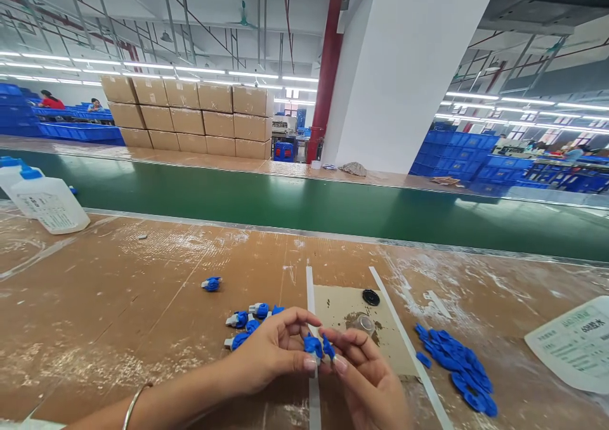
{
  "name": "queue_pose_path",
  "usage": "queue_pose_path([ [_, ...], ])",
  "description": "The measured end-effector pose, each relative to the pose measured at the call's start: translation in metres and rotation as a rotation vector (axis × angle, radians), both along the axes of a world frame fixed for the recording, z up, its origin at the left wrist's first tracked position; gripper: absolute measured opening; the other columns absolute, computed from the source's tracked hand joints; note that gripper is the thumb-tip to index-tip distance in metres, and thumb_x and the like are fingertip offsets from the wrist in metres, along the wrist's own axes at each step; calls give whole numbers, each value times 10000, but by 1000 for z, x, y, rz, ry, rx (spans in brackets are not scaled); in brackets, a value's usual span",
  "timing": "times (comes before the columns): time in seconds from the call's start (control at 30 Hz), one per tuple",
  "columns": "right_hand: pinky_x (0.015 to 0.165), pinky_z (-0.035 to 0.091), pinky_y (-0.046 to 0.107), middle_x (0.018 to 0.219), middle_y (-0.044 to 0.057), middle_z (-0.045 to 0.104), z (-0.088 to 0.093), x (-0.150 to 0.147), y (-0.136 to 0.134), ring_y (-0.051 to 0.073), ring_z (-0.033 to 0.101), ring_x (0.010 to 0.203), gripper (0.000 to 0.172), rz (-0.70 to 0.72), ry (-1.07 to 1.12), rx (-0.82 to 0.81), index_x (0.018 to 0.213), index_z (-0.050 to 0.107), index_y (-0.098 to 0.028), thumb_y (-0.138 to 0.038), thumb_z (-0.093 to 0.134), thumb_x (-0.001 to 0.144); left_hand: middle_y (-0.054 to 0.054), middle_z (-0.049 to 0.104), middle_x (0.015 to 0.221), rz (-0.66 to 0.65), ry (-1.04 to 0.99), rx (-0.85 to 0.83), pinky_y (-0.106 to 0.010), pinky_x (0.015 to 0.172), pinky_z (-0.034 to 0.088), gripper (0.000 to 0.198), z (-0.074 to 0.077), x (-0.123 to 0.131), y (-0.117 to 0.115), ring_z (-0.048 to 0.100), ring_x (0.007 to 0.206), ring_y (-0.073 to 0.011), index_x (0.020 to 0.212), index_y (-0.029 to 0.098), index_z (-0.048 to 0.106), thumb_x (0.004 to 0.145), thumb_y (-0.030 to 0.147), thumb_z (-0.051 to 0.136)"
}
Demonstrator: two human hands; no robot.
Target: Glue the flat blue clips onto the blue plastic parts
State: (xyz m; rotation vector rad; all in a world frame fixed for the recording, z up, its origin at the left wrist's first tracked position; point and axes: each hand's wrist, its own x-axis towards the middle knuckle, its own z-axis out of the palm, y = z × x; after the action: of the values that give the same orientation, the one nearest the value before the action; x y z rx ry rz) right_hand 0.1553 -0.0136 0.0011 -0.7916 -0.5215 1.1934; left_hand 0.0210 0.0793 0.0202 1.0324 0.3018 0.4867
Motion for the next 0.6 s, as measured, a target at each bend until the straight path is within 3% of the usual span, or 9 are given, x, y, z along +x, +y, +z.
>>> queue_pose_path([
  [0.23,764,476,271,1013,35,656,-7,-7,-1,130,567,804,268,-165,-347,16,880,540,-235,-352,716,714,-55,660,957,27,25,66,-292,824,462,477,-6,-1,3,643,895,-166,1051,163,559,653,214,816],
  [0.4,811,456,275,1051,22,638,-10,-23,0,146,581,885,134,-349,-904,70,966,558,-259,-259,555,833,-62,657,991,41,91,101,-327,830,460,504,-7,-1,5,635,907,-182,1079,164,559,664,305,806],
  [0.5,819,454,253,1056,-22,634,-10,-29,0,131,576,942,309,-359,-1115,244,1099,524,-324,-141,480,854,-38,667,897,68,210,142,-298,752,476,473,-3,-1,2,649,819,-169,1036,158,564,659,313,803],
  [0.6,831,458,275,1104,-3,627,-13,-5,-5,153,575,983,341,-396,-1281,278,1170,492,-313,-163,496,864,-40,667,842,113,257,205,-301,710,480,417,3,-3,4,659,760,-178,1004,149,570,684,336,763],
])
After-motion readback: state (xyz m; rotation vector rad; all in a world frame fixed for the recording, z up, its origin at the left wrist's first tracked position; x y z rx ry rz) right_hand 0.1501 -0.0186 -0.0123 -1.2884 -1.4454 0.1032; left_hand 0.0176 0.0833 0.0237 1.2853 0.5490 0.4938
